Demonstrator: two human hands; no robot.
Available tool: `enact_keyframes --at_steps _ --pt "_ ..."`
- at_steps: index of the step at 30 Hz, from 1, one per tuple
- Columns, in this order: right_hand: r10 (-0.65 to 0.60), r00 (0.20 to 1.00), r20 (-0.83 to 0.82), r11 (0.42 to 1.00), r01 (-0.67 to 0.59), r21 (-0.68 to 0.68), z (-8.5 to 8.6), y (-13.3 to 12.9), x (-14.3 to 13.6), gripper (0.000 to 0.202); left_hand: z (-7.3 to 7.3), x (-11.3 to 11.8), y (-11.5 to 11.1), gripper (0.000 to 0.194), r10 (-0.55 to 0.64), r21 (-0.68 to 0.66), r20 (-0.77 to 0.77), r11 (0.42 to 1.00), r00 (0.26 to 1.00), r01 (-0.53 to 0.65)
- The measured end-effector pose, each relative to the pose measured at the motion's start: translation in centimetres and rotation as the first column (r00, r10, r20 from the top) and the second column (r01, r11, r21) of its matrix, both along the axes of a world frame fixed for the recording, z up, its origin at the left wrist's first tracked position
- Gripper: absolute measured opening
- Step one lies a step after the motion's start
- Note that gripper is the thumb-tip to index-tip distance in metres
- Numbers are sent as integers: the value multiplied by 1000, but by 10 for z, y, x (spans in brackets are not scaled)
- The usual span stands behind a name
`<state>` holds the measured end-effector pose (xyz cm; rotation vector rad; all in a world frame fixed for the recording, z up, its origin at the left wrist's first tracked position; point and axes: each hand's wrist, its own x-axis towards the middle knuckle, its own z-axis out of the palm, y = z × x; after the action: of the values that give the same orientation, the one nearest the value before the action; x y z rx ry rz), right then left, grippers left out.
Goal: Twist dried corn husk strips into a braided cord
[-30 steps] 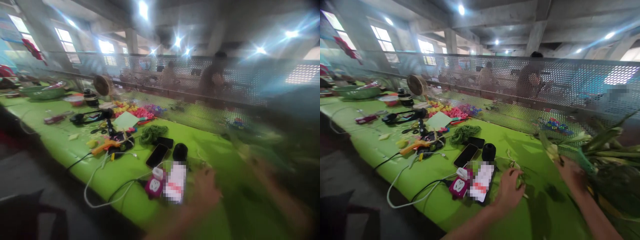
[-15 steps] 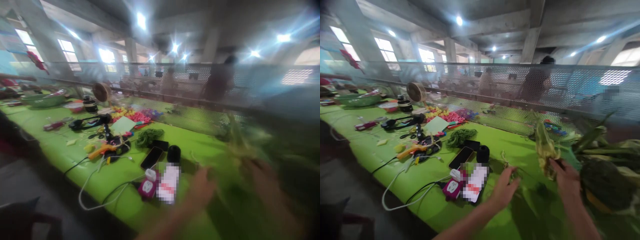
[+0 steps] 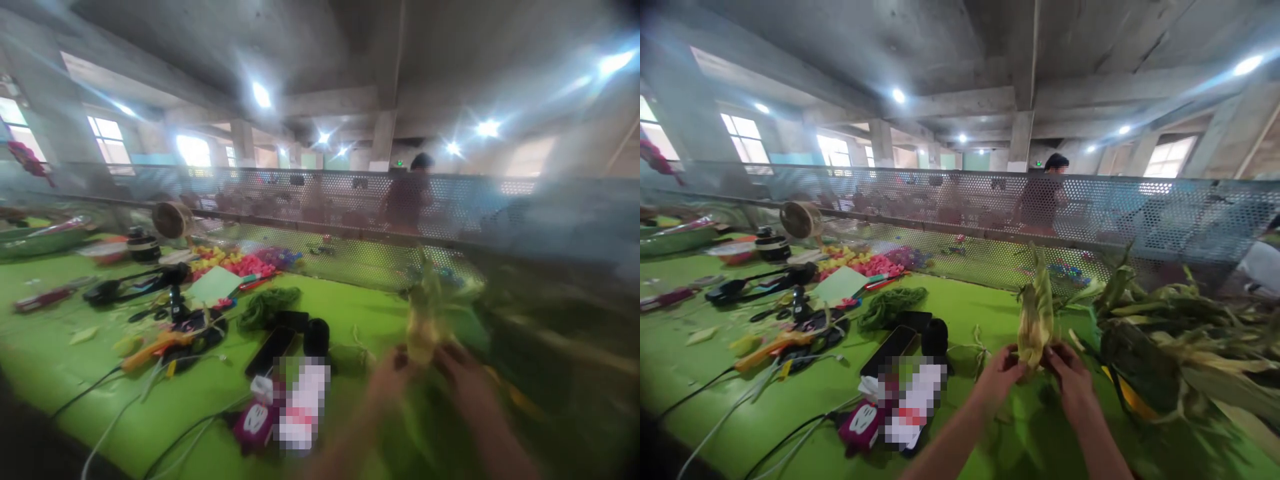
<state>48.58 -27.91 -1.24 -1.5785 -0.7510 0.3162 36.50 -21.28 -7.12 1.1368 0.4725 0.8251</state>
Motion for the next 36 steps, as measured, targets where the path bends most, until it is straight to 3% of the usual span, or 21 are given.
enact_keyframes --at_steps 5,9,15,23,28,32,36 --pt "-84 994 -65 996 86 31 -7 3 -1 39 -23 2 9 37 48 70 -7 996 999 -47" --pt "18 998 -61 1000 -18 14 -15 2 0 41 -29 -4 11 24 150 191 -130 974 980 -123" --pt "78 994 -79 996 -81 -43 -30 8 6 29 -23 -9 8 16 265 351 -260 922 928 -165" --pt "238 971 -27 971 -238 -5 -41 9 8 38 -9 -14 0 26 236 285 -276 946 932 -155" --pt "192 978 -78 976 -182 120 -42 12 4 70 -9 -16 2 24 252 329 -261 931 932 -160" --pt "153 976 -155 981 -131 142 -36 9 1 54 -13 -16 3 30 277 353 -276 920 920 -171" --pt "291 930 -226 956 -272 112 -31 4 -2 35 -26 -12 7 56 236 250 -160 949 958 -192"
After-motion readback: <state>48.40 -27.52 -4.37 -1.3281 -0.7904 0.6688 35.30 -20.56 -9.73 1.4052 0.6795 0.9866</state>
